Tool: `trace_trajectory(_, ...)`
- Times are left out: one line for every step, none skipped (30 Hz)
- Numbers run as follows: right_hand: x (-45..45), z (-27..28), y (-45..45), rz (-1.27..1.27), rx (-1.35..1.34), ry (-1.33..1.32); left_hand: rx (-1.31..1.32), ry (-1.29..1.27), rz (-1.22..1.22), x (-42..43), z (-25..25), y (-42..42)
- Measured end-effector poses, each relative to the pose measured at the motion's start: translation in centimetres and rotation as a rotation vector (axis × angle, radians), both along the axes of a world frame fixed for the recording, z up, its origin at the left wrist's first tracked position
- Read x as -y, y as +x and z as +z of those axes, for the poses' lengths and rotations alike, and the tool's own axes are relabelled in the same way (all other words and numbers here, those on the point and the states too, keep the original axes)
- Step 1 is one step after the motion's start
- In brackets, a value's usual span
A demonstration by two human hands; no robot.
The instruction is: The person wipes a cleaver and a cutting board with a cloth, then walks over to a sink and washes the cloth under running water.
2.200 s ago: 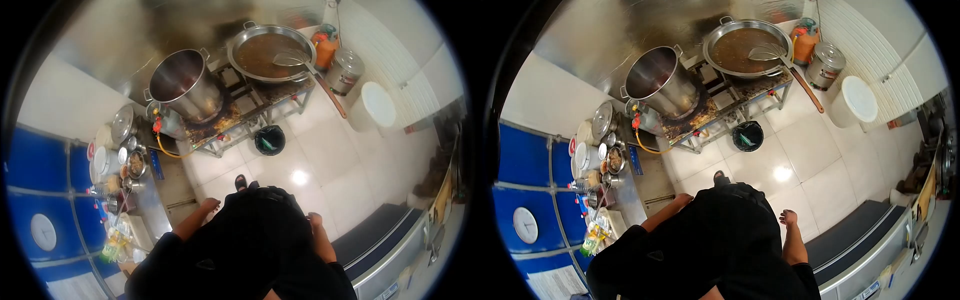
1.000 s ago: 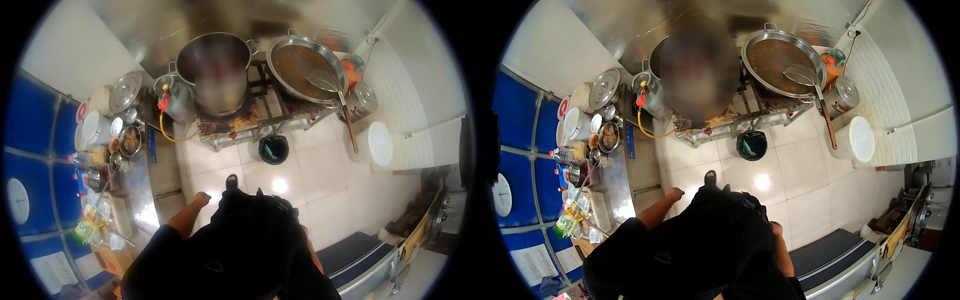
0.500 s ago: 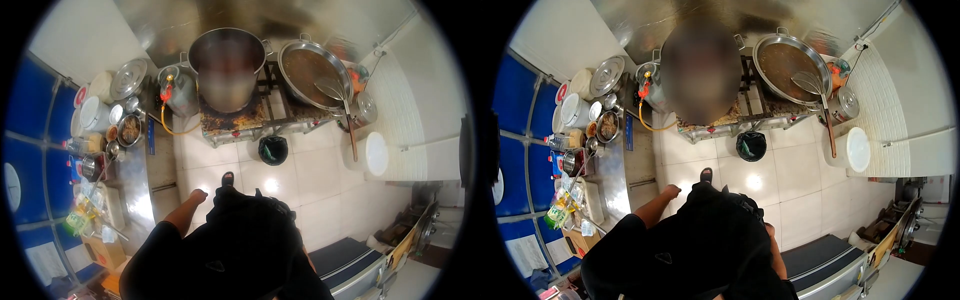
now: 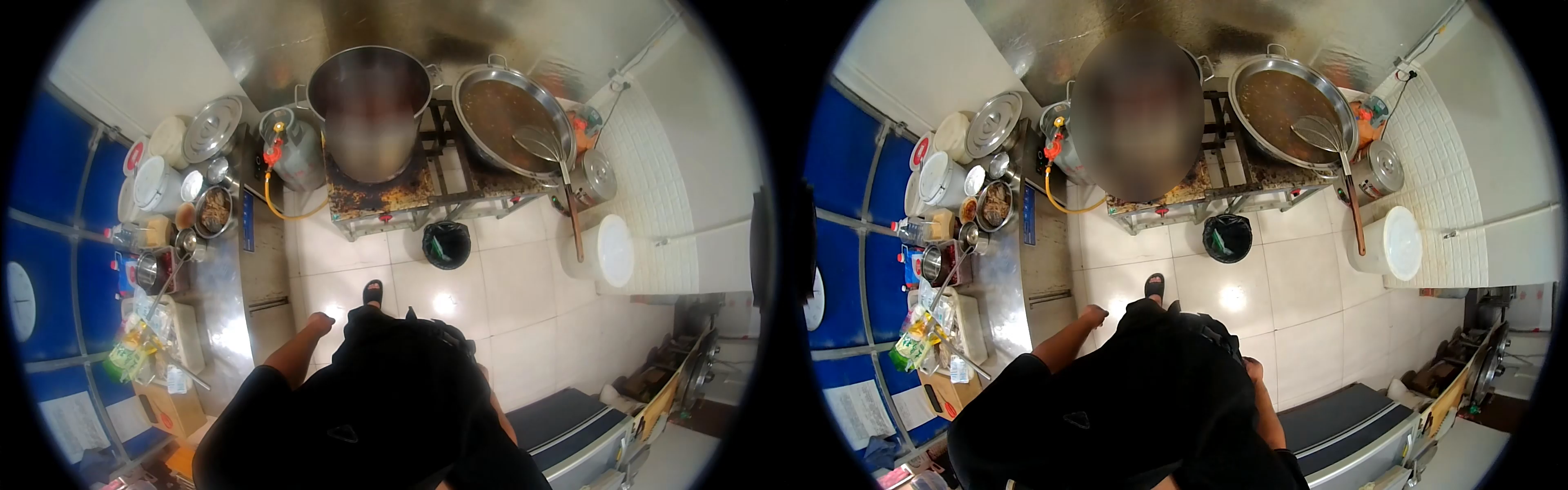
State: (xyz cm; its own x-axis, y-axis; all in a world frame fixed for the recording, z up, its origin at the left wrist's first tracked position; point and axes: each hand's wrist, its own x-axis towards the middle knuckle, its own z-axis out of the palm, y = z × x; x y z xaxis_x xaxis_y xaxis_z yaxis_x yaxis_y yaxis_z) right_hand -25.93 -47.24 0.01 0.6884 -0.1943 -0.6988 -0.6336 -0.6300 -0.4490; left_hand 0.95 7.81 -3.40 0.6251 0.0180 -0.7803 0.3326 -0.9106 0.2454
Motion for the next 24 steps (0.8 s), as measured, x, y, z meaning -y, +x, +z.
trace_trajectory(-0.5,1.5,0.7,0.053,0.009,-0.019,-0.011,0.006,0.025,0.0,0.2,-0.1)
trace_trajectory(-0.9,2.4,1.3,0.1,0.013,-0.057,-0.01,0.009,0.021,0.0,0.2,-0.2)
trace_trajectory(-0.9,2.2,1.4,0.095,0.013,-0.055,-0.036,-0.002,0.063,0.0,0.2,-0.3)
trace_trajectory(-1.0,2.1,1.6,-0.072,-0.027,0.012,-0.061,-0.013,0.104,-0.1,0.3,-0.4)
trace_trajectory(-1.2,1.9,1.6,-0.241,-0.068,0.081,-0.061,-0.009,0.097,-0.1,0.4,-0.4)
trace_trajectory(-1.5,2.1,2.0,-0.249,-0.068,0.086,-0.092,-0.016,0.121,-0.1,0.6,-0.5)
trace_trajectory(-1.6,2.4,2.4,-0.299,-0.098,0.076,-0.123,-0.025,0.144,0.0,1.0,-0.4)
trace_trajectory(-1.9,2.8,2.4,-0.351,-0.13,0.066,-0.123,-0.02,0.131,0.1,1.3,-0.4)
trace_trajectory(-1.6,1.8,2.0,-0.367,-0.132,0.069,-0.128,-0.035,0.145,0.3,2.0,-0.4)
trace_trajectory(-0.6,-0.3,1.2,-0.037,0.063,-0.048,-0.134,-0.05,0.152,0.6,2.4,-0.3)
trace_trajectory(-0.2,-1.5,0.1,0.289,0.253,-0.17,-0.139,-0.049,0.123,0.7,2.2,-0.2)
trace_trajectory(-0.3,-1.4,0.0,0.264,0.301,-0.139,-0.136,-0.056,0.137,0.5,1.7,-0.1)
trace_trajectory(-0.6,-1.6,-0.2,0.231,0.296,-0.149,-0.134,-0.064,0.15,0.6,1.5,0.0)
trace_trajectory(-1.2,-2.0,-0.3,-0.076,0.238,0.062,-0.137,-0.068,0.117,0.7,1.4,0.1)
trace_trajectory(-1.2,-2.2,-0.6,-0.152,0.227,0.113,-0.142,-0.101,0.198,1.0,1.6,0.3)
trace_trajectory(-1.3,-2.4,-0.9,-0.229,0.219,0.164,-0.148,-0.132,0.281,0.9,1.5,0.4)
trace_trajectory(-1.3,-2.6,-1.3,-0.308,0.212,0.212,-0.154,-0.132,0.254,0.9,1.3,0.5)
trace_trajectory(-1.6,-1.7,-1.1,-0.352,0.213,0.254,-0.177,-0.143,0.23,0.8,0.7,0.9)
trace_trajectory(-1.8,-1.4,-1.3,-0.368,0.215,0.273,-0.197,-0.152,0.208,1.3,1.0,1.6)
trace_trajectory(-2.0,-1.1,-1.5,-0.384,0.218,0.292,-0.184,-0.114,0.191,1.7,1.5,1.6)
trace_trajectory(-2.2,-0.7,-1.7,-0.4,0.22,0.311,-0.183,-0.111,0.175,1.7,1.0,2.1)
trace_trajectory(-2.1,-1.7,-2.2,-0.389,0.226,0.3,-0.188,-0.134,0.139,1.7,0.1,2.7)
trace_trajectory(-2.0,-2.5,-2.9,-0.39,0.228,0.294,-0.198,-0.154,0.103,1.4,-0.6,2.8)
trace_trajectory(-2.0,-3.0,-3.5,-0.39,0.231,0.289,-0.197,-0.152,0.091,1.9,-0.1,3.2)
